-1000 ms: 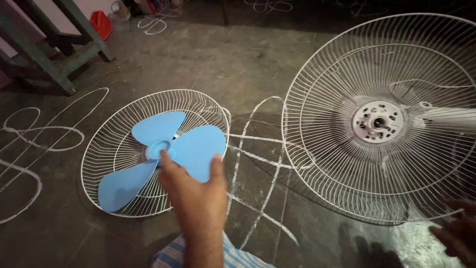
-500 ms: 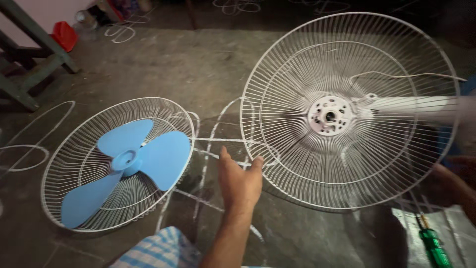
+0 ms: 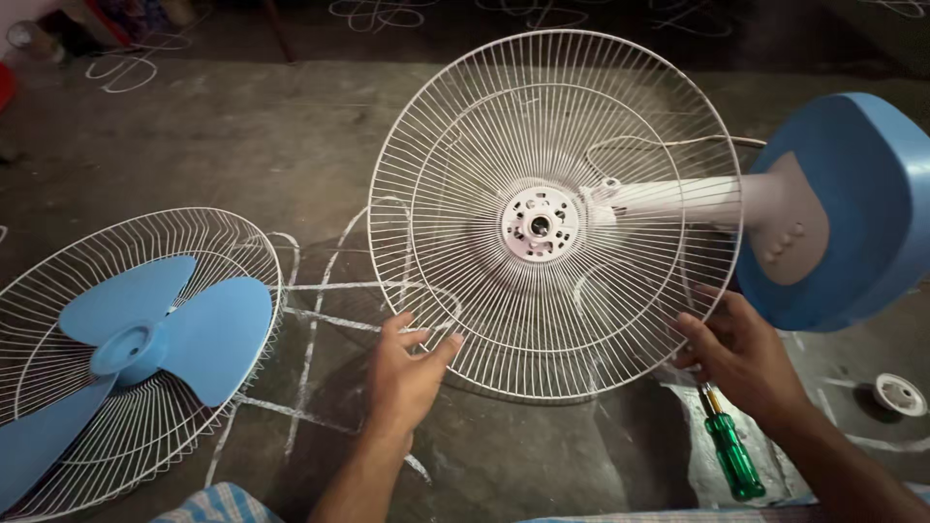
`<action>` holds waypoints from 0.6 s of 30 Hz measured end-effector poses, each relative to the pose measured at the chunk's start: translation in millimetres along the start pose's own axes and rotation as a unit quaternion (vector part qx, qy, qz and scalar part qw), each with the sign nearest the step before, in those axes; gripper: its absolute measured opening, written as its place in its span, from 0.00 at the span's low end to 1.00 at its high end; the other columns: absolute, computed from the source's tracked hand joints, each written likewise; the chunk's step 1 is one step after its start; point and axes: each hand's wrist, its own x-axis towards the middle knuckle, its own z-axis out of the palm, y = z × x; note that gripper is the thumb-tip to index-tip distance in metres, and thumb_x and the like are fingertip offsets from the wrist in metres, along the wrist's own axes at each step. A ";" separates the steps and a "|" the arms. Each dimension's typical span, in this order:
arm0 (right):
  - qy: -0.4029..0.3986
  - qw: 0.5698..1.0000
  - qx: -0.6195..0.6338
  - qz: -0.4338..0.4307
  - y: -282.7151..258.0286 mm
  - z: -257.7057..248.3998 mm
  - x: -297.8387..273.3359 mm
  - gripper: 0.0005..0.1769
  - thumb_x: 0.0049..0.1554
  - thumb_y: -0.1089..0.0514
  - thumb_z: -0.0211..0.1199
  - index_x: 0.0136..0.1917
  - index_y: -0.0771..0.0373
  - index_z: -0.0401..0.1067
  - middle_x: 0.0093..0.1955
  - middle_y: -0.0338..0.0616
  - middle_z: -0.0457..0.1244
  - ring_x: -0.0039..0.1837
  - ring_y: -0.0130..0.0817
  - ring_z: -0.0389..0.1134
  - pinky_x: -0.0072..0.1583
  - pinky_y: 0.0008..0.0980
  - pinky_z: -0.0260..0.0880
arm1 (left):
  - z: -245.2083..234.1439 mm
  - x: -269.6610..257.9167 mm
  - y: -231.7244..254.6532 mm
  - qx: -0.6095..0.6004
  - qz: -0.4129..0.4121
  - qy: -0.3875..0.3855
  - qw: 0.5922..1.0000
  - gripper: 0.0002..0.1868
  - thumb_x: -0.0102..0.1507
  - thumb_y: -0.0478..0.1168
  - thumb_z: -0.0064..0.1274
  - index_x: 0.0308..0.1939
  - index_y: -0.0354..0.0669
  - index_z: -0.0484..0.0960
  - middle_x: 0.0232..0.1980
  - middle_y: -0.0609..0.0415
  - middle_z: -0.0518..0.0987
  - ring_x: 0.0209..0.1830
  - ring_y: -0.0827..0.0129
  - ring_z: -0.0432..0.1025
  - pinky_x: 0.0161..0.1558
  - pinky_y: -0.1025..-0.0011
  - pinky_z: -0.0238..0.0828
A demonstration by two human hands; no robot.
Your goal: The person disassembles a blue and white electric fan by removing the front grille, unscrewing the central nut, and detaching the fan blades. The person then removes the rear grille and begins to loosen a screw on the motor housing with a screwdriver.
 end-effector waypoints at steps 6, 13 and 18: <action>-0.001 1.000 0.014 -0.022 3.4 2.1 0.3 0.32 0.61 0.55 0.56 0.76 0.63 0.56 0.49 0.55 0.71 0.42 0.39 0.74 0.41 0.37 0.73 | -6.2 4.7 -6.9 0.011 0.001 0.029 1.000 0.58 0.51 0.39 0.74 0.75 0.37 0.48 0.71 0.41 0.64 0.66 0.58 0.68 0.60 0.64 0.70; -0.014 0.999 0.045 -0.028 17.2 -1.4 6.6 0.32 0.60 0.56 0.59 0.75 0.61 0.58 0.43 0.54 0.71 0.39 0.37 0.72 0.38 0.36 0.70 | -7.4 3.4 -3.0 -0.102 -0.040 -0.060 0.992 0.55 0.47 0.39 0.71 0.74 0.45 0.56 0.65 0.48 0.74 0.57 0.63 0.74 0.56 0.65 0.71; -0.020 0.999 0.029 -0.041 22.6 -2.6 3.8 0.25 0.59 0.59 0.61 0.69 0.67 0.64 0.43 0.51 0.72 0.38 0.35 0.72 0.39 0.34 0.71 | -12.2 -0.6 12.7 -0.089 -0.100 -0.038 0.990 0.50 0.48 0.45 0.70 0.70 0.45 0.59 0.55 0.48 0.83 0.49 0.68 0.75 0.46 0.67 0.70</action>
